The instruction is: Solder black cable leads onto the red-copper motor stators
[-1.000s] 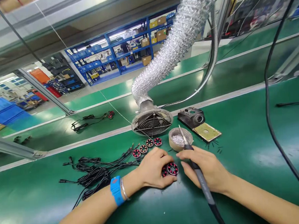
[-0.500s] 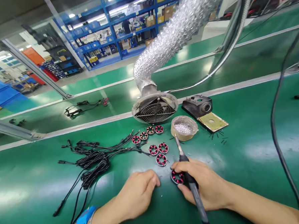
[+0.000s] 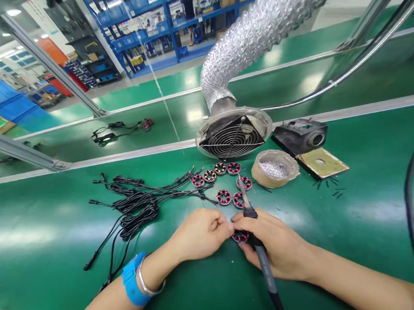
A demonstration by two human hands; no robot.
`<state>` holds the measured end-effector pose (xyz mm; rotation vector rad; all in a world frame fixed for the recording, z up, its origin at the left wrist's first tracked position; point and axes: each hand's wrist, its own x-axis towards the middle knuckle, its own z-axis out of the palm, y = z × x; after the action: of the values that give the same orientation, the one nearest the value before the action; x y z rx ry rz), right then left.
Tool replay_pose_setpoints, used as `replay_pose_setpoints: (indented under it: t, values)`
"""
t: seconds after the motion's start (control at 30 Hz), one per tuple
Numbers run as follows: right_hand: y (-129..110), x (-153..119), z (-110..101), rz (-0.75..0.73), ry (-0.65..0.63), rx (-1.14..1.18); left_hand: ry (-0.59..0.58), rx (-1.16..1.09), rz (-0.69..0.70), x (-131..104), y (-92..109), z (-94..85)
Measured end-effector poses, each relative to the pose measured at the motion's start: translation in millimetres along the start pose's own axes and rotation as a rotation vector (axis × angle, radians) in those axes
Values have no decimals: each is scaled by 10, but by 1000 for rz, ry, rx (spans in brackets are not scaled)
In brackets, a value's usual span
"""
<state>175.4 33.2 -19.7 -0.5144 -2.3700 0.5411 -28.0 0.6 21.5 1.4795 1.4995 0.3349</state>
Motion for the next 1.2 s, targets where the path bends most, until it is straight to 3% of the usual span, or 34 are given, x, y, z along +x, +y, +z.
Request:
replay_pose_setpoints:
  t: [0.2, 0.43, 0.6, 0.77, 0.93, 1.2]
  values:
    - [-4, 7, -15, 1, 16, 43, -17, -309, -51, 146, 22, 33]
    - [-22, 1, -22, 8, 22, 44, -107, -293, -77, 55, 29, -66]
    - [-1, -37, -26, 43, -11, 69, -24, -361, -77, 126, 73, 14]
    - [11, -70, -48, 55, -24, 89, 16, -405, -64, 166, 106, -57]
    - [-2, -52, -74, 49, -42, 91, -78, -325, -114, 55, 105, -45]
    - [-2, -44, -68, 62, -55, 76, -158, -450, -125, 36, 133, -115]
